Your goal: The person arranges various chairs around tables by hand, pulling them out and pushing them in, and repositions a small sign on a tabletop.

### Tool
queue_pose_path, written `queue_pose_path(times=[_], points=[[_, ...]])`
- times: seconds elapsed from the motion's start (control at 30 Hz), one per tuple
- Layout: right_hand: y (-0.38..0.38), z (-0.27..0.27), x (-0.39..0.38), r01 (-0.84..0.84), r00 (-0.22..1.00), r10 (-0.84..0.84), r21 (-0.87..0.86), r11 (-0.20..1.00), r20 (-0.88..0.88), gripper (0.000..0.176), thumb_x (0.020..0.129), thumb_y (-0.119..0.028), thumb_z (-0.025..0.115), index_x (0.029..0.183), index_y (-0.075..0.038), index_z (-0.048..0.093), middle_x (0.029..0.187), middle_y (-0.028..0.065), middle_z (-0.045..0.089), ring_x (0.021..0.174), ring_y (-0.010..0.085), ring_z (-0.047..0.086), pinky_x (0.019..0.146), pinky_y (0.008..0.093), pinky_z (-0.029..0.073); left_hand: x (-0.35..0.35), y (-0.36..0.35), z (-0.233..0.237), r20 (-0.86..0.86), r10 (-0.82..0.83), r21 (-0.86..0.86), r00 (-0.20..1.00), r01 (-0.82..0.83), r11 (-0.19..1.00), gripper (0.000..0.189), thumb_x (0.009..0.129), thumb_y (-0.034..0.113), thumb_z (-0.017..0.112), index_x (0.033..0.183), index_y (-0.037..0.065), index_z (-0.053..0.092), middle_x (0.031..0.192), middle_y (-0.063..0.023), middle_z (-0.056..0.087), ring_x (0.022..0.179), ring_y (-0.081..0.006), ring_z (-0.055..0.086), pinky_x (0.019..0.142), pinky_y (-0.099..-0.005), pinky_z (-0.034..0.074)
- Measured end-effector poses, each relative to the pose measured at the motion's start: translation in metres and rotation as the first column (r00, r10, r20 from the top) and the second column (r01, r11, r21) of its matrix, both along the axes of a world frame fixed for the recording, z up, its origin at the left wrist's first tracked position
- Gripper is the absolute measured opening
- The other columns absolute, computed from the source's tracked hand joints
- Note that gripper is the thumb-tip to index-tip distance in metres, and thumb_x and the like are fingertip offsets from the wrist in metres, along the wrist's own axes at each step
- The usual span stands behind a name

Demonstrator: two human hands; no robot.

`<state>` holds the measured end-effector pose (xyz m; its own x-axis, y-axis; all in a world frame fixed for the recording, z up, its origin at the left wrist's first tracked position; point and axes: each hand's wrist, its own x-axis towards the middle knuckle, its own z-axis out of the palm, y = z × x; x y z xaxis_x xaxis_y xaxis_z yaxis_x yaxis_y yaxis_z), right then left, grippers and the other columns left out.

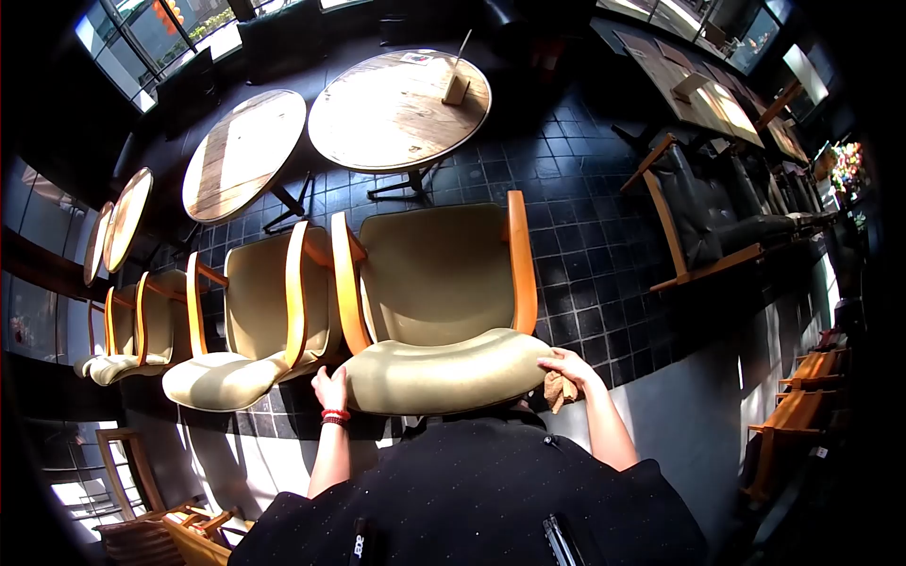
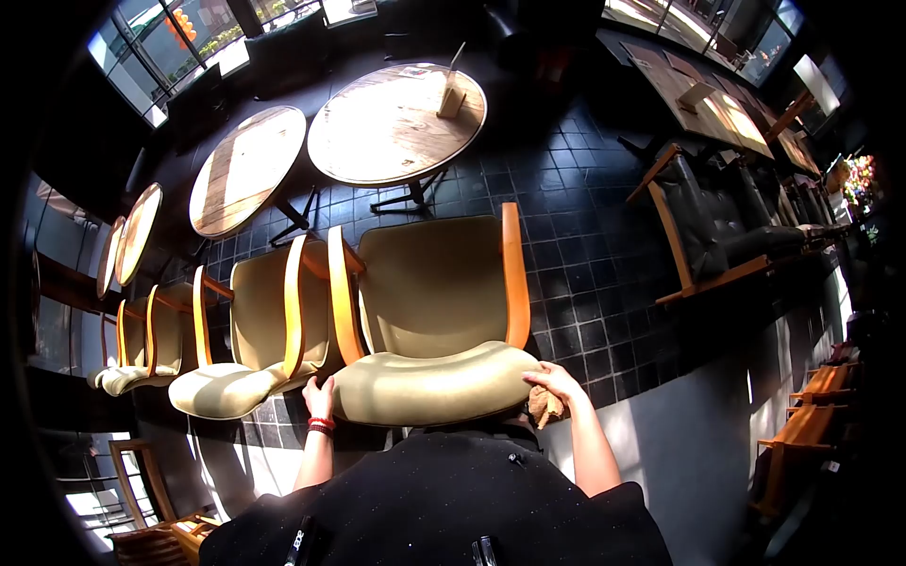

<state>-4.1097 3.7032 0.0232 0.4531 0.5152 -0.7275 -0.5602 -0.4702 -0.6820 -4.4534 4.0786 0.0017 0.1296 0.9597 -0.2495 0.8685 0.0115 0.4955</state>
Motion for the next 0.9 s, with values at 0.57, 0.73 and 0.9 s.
queue_pose_path(times=[0.57, 0.73, 0.9], points=[[-0.352, 0.021, 0.208, 0.422, 0.899, -0.392, -0.140, 0.896, 0.197, 0.031, 0.075, -0.021, 0.069, 0.094, 0.000, 0.056, 0.073, 0.0124, 0.063, 0.062, 0.0198, 0.061, 0.057, 0.0302, 0.050, 0.311, -0.189, 0.018, 0.206, -0.500, 0.328, 0.841, 0.422, 0.845, 0.050, 0.077, 0.027, 0.065, 0.117, 0.001, 0.048, 0.116, -0.0185, 0.048, 0.111, -0.0316, 0.044, 0.096, -0.0394, 0.034], [-0.302, 0.017, 0.231, 0.424, 0.905, -0.423, -0.035, 0.905, 0.039, 0.028, 0.078, -0.019, 0.065, 0.096, 0.000, 0.055, 0.075, 0.0145, 0.063, 0.063, 0.0213, 0.062, 0.058, 0.0307, 0.051, 0.387, -0.143, 0.053, 0.308, -0.419, 0.309, 0.854, 0.327, 0.893, 0.053, 0.078, 0.031, 0.064, 0.118, 0.001, 0.047, 0.116, -0.0180, 0.049, 0.109, -0.0306, 0.046, 0.093, -0.0374, 0.037], [-0.264, 0.025, 0.289, 0.382, 0.924, -0.382, 0.010, 0.924, 0.024, 0.027, 0.080, -0.018, 0.062, 0.099, 0.000, 0.056, 0.074, 0.0160, 0.063, 0.063, 0.0211, 0.062, 0.057, 0.0301, 0.051, 0.480, -0.075, 0.077, 0.561, -0.304, 0.264, 0.770, 0.181, 0.947, 0.059, 0.077, 0.032, 0.066, 0.122, 0.002, 0.043, 0.119, -0.0173, 0.047, 0.097, -0.0259, 0.054, 0.082, -0.0336, 0.045]])
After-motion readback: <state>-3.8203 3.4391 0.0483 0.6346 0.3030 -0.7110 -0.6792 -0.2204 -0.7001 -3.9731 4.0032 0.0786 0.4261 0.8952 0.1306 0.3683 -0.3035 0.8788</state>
